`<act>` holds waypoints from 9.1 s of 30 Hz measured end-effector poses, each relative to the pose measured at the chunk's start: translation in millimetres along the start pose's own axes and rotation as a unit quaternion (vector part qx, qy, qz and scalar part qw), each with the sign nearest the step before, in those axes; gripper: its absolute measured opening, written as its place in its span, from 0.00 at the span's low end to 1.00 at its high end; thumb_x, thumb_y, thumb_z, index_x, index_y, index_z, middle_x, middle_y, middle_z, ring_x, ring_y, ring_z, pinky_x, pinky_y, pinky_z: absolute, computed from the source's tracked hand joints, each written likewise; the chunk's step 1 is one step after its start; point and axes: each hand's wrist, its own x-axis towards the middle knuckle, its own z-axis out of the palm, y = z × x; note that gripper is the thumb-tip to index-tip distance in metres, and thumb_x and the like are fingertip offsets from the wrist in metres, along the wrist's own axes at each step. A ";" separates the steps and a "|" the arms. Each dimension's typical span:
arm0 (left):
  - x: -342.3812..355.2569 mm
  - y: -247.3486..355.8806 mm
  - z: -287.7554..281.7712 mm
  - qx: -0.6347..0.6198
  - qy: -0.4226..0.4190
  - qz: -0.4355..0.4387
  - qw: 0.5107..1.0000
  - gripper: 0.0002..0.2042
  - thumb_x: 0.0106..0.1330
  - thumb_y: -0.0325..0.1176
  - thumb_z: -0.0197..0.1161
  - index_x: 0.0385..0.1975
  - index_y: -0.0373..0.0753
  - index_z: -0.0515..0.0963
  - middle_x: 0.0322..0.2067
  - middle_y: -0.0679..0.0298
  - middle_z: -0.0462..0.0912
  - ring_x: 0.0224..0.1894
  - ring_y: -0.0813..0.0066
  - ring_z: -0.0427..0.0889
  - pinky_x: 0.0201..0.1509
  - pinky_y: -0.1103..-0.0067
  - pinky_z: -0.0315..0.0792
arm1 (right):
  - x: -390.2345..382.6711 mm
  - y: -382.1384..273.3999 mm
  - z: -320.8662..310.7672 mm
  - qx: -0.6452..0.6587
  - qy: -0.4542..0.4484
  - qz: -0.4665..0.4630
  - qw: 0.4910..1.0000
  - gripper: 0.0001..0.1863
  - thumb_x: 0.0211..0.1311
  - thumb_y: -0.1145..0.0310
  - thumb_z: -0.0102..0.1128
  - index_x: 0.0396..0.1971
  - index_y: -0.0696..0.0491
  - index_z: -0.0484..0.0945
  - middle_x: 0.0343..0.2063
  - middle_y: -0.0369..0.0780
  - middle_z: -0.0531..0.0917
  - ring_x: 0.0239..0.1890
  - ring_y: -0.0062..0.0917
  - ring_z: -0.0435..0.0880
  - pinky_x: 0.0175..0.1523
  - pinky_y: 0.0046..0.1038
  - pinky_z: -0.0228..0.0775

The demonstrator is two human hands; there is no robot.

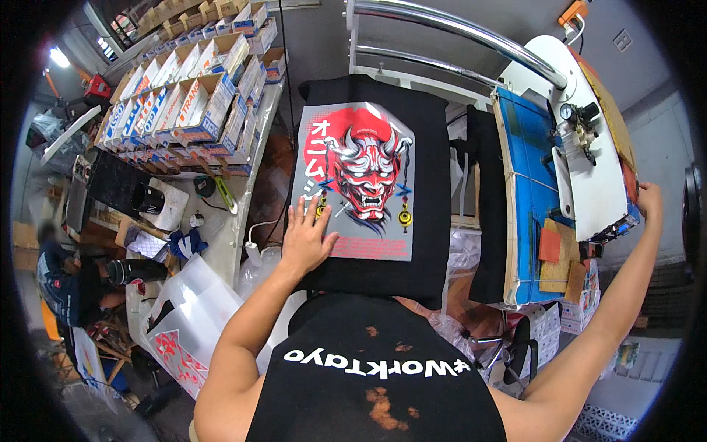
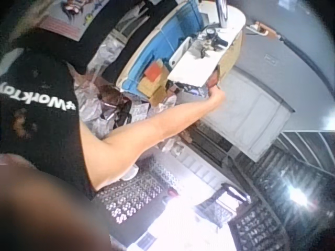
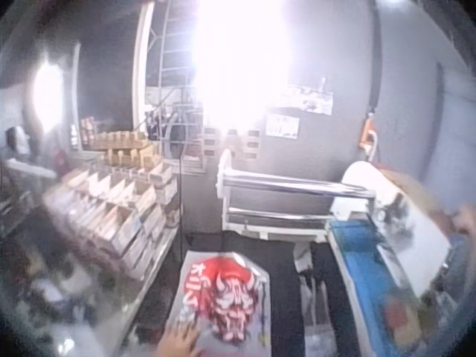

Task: The person places black t-shirts on a heat press, aligns printed transfer sheets, and uses scissors to trim the edges. They then operate the heat press to apply the designs and remove the finished shirts.

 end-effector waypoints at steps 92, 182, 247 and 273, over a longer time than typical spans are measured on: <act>-25.5 -167.4 -14.9 -0.613 0.074 -0.345 0.707 0.14 0.68 0.30 0.68 0.50 0.32 0.83 0.38 0.64 0.88 0.35 0.79 0.85 0.39 0.82 0.76 | -382.4 -259.5 252.8 0.783 -0.328 0.196 0.491 0.21 0.67 0.68 0.68 0.56 0.61 0.80 0.48 0.39 0.86 0.52 0.25 0.82 0.62 0.27 0.68; -20.2 -27.9 -0.2 -0.109 0.170 0.125 0.971 0.17 0.58 0.28 0.70 0.48 0.35 0.82 0.52 0.56 0.82 0.61 0.54 0.77 0.68 0.59 0.68 | -306.8 -142.9 84.8 0.335 0.352 -0.074 0.871 0.07 0.64 0.70 0.66 0.39 0.55 0.87 0.40 0.42 0.88 0.40 0.33 0.87 0.48 0.33 0.79; -307.5 29.3 70.5 -0.234 0.141 -0.413 0.869 0.10 0.63 0.30 0.61 0.40 0.35 0.85 0.35 0.49 0.87 0.38 0.58 0.88 0.45 0.69 0.79 | -369.1 -191.4 51.3 0.526 -0.103 -0.344 0.771 0.18 0.71 0.58 0.57 0.39 0.61 0.81 0.36 0.54 0.86 0.40 0.47 0.86 0.45 0.42 0.77; -151.4 452.7 79.7 -0.722 0.086 -0.404 0.554 0.29 0.73 0.57 0.55 0.53 0.33 0.80 0.53 0.54 0.84 0.53 0.58 0.83 0.61 0.69 0.74 | -361.0 114.0 -56.9 0.273 -0.273 -0.922 -0.011 0.18 0.61 0.63 0.71 0.16 0.56 0.77 0.12 0.38 0.73 0.15 0.29 0.76 0.19 0.30 0.58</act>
